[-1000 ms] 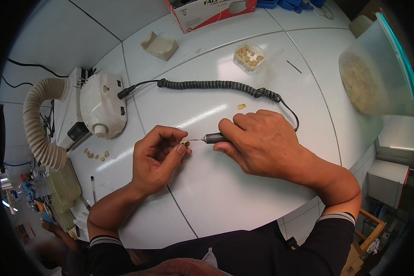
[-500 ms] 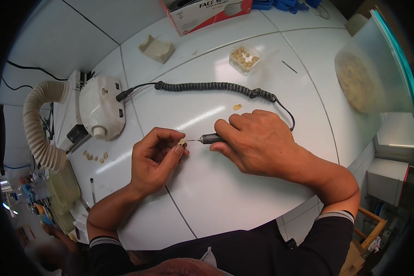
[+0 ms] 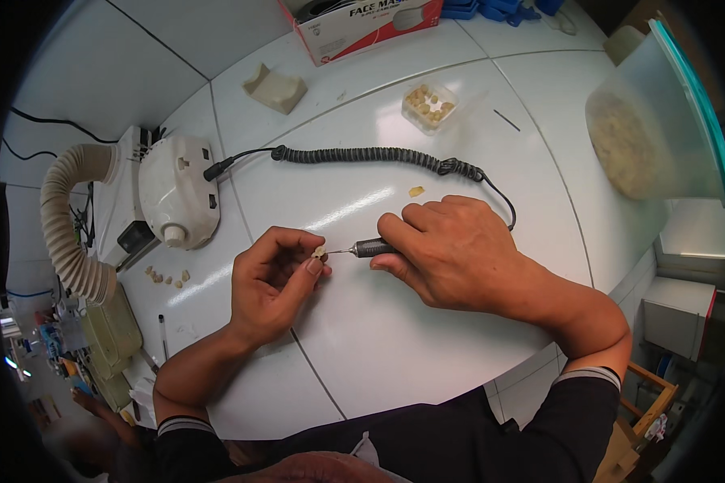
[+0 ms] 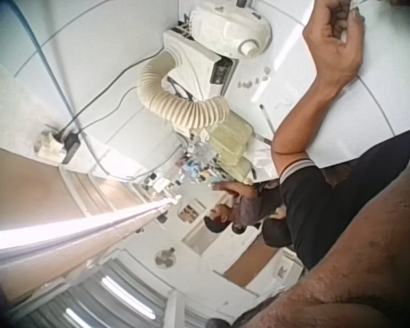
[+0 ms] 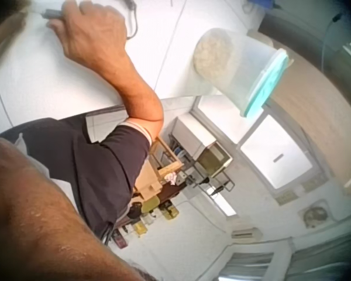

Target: The person holds a dental prosthesis and uses a handheld rotary tool to polish it on a laboratory bench.

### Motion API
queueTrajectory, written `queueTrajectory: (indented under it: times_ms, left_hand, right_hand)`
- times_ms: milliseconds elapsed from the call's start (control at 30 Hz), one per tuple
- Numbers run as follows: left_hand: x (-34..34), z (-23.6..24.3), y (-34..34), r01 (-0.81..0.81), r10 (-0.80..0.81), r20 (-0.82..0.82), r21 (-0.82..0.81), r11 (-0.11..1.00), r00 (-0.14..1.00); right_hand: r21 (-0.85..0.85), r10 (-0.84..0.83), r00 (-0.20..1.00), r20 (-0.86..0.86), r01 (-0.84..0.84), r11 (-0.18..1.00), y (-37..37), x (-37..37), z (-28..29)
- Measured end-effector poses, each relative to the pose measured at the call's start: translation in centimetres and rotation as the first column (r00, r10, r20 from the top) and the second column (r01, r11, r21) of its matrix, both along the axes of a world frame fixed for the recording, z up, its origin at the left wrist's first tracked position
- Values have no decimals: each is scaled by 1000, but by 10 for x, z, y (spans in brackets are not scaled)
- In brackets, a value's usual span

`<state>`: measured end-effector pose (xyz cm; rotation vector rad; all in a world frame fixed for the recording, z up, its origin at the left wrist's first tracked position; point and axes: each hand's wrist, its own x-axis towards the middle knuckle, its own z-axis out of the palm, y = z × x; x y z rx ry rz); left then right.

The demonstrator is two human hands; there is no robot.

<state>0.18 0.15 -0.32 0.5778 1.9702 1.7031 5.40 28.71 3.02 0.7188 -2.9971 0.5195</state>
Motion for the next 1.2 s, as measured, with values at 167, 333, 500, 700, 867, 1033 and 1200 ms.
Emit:
queueTrajectory:
  times_ms: [167,333,500,700,867,1033,1200]
  left_hand:
    - [-1,-1,0,0,0,-6,8,1000,1000]
    - [0,1,1,5,-5,-3,2,1000,1000]
    - [1,0,2,7,-8,-37,-10,1000,999]
    - [-1,4,7,-49,49,3,4,999,999]
    - [-5,-3,8,-52,53,-33,26,998,998]
    - [-8,-7,15,-72,74,-133,15,997,988]
    - [-13,-12,13,-83,81,-182,-1,997,980]
  right_hand:
    - [16,7,1000,11,-7,1000,1,-1,0]
    - [17,8,1000,9,-8,1000,1,0,1]
    - [13,17,999,-38,-17,1000,1,3,-3]
    - [55,14,1000,-19,-13,998,1,4,-1]
    - [4,-48,997,-63,49,999,-4,5,-8]
    - [31,-100,994,-36,101,994,-3,4,-5]
    - [1,-135,990,38,135,991,-4,-2,-5]
